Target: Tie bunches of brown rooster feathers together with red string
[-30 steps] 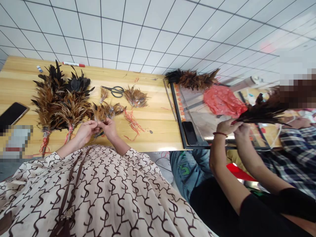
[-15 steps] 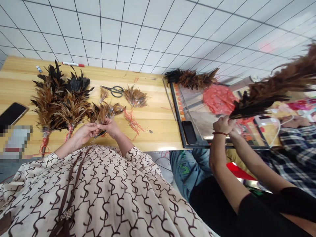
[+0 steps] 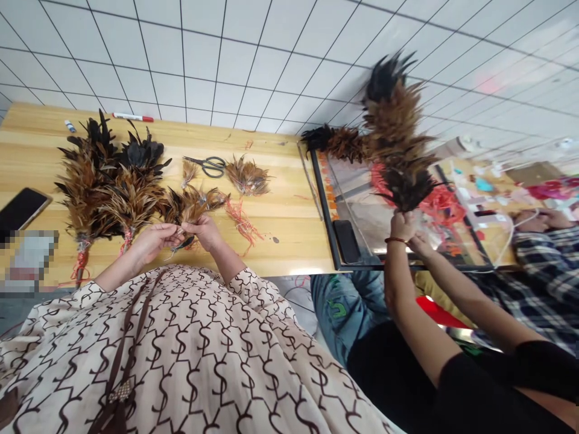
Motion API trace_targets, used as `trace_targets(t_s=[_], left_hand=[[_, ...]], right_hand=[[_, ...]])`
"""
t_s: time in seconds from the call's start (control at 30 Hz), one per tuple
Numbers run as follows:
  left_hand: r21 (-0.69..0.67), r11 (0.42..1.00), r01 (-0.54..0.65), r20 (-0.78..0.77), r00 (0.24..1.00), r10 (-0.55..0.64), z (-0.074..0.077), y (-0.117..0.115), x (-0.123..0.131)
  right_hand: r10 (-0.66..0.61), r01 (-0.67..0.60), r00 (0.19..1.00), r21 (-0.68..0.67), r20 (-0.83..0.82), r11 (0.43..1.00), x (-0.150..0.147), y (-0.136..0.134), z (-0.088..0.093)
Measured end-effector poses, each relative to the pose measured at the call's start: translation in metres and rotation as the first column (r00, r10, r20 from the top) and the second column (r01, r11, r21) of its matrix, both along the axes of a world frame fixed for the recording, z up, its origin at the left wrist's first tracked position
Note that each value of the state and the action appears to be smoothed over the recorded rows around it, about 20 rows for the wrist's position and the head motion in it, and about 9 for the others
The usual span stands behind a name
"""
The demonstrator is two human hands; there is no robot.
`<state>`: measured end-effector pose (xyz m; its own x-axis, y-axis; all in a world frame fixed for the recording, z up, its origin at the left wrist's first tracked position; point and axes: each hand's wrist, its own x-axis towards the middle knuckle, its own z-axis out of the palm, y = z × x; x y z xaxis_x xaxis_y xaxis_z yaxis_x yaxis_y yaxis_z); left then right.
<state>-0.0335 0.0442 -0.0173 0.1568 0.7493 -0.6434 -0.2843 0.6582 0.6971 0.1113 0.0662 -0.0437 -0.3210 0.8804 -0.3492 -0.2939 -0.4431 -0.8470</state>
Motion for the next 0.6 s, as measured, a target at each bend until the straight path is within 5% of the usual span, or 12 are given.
trace_targets(t_s=[0.37, 0.6], left_hand=[[-0.075, 0.989, -0.124, 0.087, 0.988, 0.131, 0.0004, -0.0029, 0.0024], [0.047, 0.992, -0.114, 0.027, 0.993, 0.113, -0.0002, -0.0041, 0.0049]], right_hand=[[-0.119, 0.117, 0.992, 0.031, 0.044, 0.993, -0.0046, -0.0041, 0.001], [-0.119, 0.113, 0.988, 0.07, 0.094, 0.991, -0.0087, -0.0071, 0.0042]])
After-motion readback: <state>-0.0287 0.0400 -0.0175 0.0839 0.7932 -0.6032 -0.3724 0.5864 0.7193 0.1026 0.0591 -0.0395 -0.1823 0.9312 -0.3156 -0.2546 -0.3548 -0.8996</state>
